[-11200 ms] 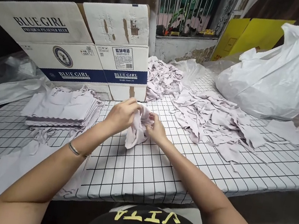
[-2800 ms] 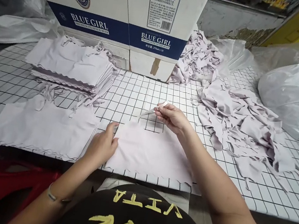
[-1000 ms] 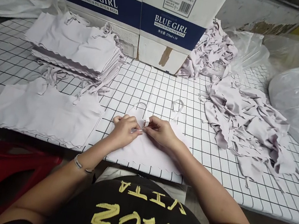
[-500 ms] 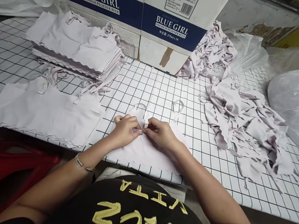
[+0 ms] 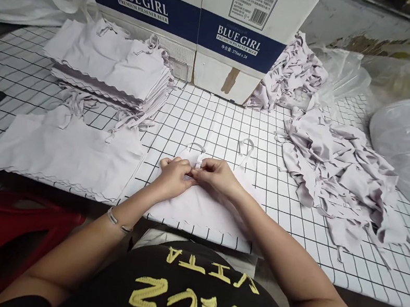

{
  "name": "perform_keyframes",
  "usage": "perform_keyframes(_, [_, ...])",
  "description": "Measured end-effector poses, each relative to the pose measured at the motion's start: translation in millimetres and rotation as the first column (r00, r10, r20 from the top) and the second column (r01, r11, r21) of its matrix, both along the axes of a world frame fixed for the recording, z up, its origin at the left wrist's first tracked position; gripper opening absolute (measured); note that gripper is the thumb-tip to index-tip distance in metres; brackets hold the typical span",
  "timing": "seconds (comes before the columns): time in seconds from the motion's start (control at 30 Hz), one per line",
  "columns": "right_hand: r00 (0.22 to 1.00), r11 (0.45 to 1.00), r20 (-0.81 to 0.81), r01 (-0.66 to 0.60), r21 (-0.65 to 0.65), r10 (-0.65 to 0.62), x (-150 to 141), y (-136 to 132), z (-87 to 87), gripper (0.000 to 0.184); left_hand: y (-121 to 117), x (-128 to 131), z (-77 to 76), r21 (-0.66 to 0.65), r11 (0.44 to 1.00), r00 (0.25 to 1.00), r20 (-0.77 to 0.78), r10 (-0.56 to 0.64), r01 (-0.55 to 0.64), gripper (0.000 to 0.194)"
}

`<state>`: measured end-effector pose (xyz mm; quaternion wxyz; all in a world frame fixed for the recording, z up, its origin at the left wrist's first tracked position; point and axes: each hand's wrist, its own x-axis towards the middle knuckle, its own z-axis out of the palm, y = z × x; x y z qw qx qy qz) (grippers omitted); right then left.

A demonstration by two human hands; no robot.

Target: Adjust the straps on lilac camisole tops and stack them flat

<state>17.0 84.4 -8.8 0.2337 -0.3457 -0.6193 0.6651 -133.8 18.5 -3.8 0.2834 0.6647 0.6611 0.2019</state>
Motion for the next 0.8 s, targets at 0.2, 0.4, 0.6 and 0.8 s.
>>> perform_keyframes(0.2, [0.927,0.902,0.245,0.173,0.396,-0.286,12.3,23.4,19.2,0.023,-3.6,-31.7,21.7,-0.119,0.984,0.984,-0.104,-0.144,0.131,0.024])
perform_keyframes(0.4, [0.901,0.559,0.325,-0.117,0.821,-0.289,115.6,-25.9,9.3,0.014,3.8,-50.6,41.0,-0.008,0.996,0.965,-0.249,-0.085,0.086,0.039])
perform_keyframes(0.6, [0.891,0.503,0.364,-0.192,0.843,-0.27,134.5,-43.9,7.8,0.034,79.5,58.3,44.1,0.126,0.985,0.987,-0.123,-0.106,0.121,0.035])
perform_keyframes(0.8, [0.714,0.478,0.699,-0.606,0.636,-0.024,128.8,-75.6,-0.3,0.07,112.8,121.5,27.3,-0.108,0.982,0.987,-0.017,-0.158,0.155,0.027])
